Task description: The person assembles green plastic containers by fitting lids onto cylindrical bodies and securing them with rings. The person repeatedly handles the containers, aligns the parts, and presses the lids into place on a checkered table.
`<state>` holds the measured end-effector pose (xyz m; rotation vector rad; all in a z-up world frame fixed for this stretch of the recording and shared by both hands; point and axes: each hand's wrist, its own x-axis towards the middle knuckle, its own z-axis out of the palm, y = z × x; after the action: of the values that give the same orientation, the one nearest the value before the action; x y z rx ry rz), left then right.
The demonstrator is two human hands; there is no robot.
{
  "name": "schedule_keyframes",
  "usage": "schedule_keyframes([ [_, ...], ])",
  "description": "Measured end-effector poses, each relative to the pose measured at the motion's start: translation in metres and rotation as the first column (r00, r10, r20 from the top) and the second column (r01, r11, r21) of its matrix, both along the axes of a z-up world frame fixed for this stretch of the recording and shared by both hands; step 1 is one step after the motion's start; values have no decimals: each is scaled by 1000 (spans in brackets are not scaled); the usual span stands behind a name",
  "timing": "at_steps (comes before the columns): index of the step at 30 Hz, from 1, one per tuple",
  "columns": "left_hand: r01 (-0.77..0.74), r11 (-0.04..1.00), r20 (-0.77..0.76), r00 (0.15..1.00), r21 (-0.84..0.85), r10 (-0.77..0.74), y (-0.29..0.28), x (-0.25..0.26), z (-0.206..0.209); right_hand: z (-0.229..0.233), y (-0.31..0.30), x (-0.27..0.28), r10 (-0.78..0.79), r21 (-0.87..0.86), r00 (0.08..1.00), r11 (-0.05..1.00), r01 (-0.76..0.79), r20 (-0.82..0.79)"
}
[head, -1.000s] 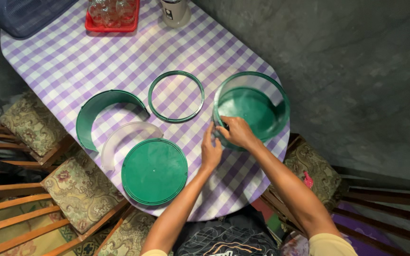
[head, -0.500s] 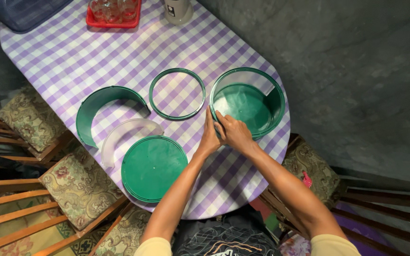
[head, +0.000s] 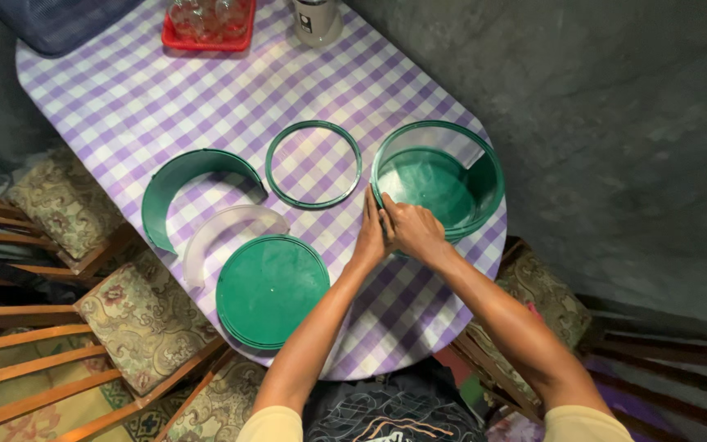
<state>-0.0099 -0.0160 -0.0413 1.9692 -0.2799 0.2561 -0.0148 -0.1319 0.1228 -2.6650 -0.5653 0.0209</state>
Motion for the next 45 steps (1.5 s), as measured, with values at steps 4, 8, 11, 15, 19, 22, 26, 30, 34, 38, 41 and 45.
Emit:
schedule_keyframes([
  [4, -60, 997, 28, 998, 56, 59, -11, 2, -14, 14, 1, 1, 6, 12, 999, 1000, -6, -36],
  [8, -32, 983, 89, 996, 180, 16, -10, -1, -11, 23, 5, -4, 14, -11, 998, 1000, -15, -60],
  [11, -23, 993, 82, 997, 114, 14, -4, -2, 7, 28, 7, -4, 19, 6, 998, 1000, -19, -65],
  [15, 66, 989, -39, 997, -131, -71, 13, -8, 31, 25, -3, -4, 17, 29, 1000, 999, -17, -21],
  [19, 76, 972, -37, 996, -224, -86, 35, -7, 37, 15, -15, -10, -10, 142, 996, 990, -3, 90],
  [22, -58, 943, -159, 987, -328, 6, 43, -3, 35, 10, -20, -15, -35, 158, 991, 987, 14, 132],
  [26, -185, 877, -207, 973, -443, 101, 55, 3, 41, 7, -19, -20, 91, 104, 949, 986, -128, 301],
  [30, -213, 753, -175, 976, -623, 131, 80, -1, 57, 1, -3, -28, 253, 19, 882, 959, -284, 397],
  [34, -285, 656, -304, 949, -699, 88, 116, -11, 73, 0, 20, -26, 354, 19, 837, 917, -398, 418],
  [38, -328, 551, -382, 924, -767, 19, 155, -29, 78, 4, 49, -21, 435, -31, 750, 873, -486, 498],
  [41, -379, 530, -394, 915, -759, 89, 177, -33, 76, 4, 63, -18, 349, 76, 709, 867, -493, 613],
  [45, -466, 490, -406, 884, -737, 229, 215, -31, 72, -26, 74, -21, 96, 411, 919, 873, -262, 381],
])
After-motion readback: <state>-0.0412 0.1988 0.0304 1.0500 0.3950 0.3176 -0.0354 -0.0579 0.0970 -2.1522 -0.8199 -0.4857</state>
